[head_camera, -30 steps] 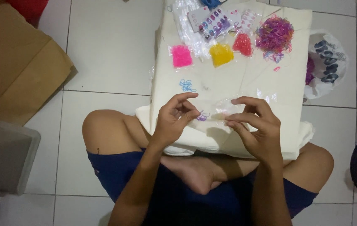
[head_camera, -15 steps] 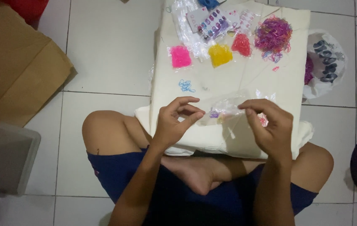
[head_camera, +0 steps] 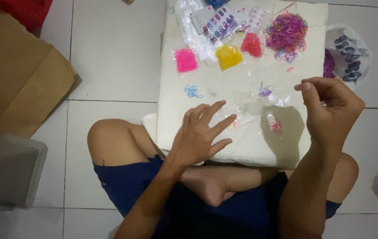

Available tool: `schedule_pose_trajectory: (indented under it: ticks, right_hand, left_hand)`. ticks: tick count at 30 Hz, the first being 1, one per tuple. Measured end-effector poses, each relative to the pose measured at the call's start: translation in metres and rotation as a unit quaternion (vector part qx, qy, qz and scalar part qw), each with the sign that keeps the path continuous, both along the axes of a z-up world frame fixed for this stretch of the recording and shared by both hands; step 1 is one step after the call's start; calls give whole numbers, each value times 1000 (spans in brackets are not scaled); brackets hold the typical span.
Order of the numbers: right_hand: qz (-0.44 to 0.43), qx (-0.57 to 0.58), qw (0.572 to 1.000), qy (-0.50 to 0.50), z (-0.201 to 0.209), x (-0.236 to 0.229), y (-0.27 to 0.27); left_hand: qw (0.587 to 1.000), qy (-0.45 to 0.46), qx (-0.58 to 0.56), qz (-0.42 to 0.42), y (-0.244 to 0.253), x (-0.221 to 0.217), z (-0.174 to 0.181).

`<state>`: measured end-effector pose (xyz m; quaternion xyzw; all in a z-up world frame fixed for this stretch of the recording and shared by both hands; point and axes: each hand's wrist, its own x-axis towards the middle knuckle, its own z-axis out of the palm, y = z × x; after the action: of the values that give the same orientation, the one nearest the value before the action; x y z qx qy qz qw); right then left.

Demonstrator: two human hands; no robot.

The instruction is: Sorting small colorful rubber bands and placing them into small plastic bags on a makeshift table.

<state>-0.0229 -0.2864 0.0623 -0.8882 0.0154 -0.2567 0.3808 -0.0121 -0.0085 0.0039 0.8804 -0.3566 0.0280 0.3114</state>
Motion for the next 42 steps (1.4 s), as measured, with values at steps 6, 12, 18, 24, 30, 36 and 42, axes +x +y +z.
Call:
schedule_pose_trajectory:
  ticks: [6, 12, 18, 24, 30, 36, 42]
  right_hand:
    - [13, 72, 997, 31, -12, -8, 2]
    - [5, 114, 992, 44, -19, -14, -12]
    - [-3, 193, 980, 49, -23, -14, -25]
    - [7, 176, 977, 120, -31, -13, -31]
    - [19, 254, 956, 148, -29, -10, -30]
    - [16, 152, 980, 128, -34, -10, -31]
    - [27, 148, 981, 125, -40, -10, -37]
  left_hand:
    - [997, -65, 0, 36, -7, -1, 8]
    - [998, -34, 1, 47, -9, -2, 10]
    - [999, -22, 13, 45, -12, 0, 14]
    - [994, 48, -9, 96, -24, -5, 7]
    - [987, -13, -19, 161, -54, 0, 6]
    - [980, 25, 7, 196, -56, 0, 2]
    - [963, 66, -57, 254, -55, 8, 8]
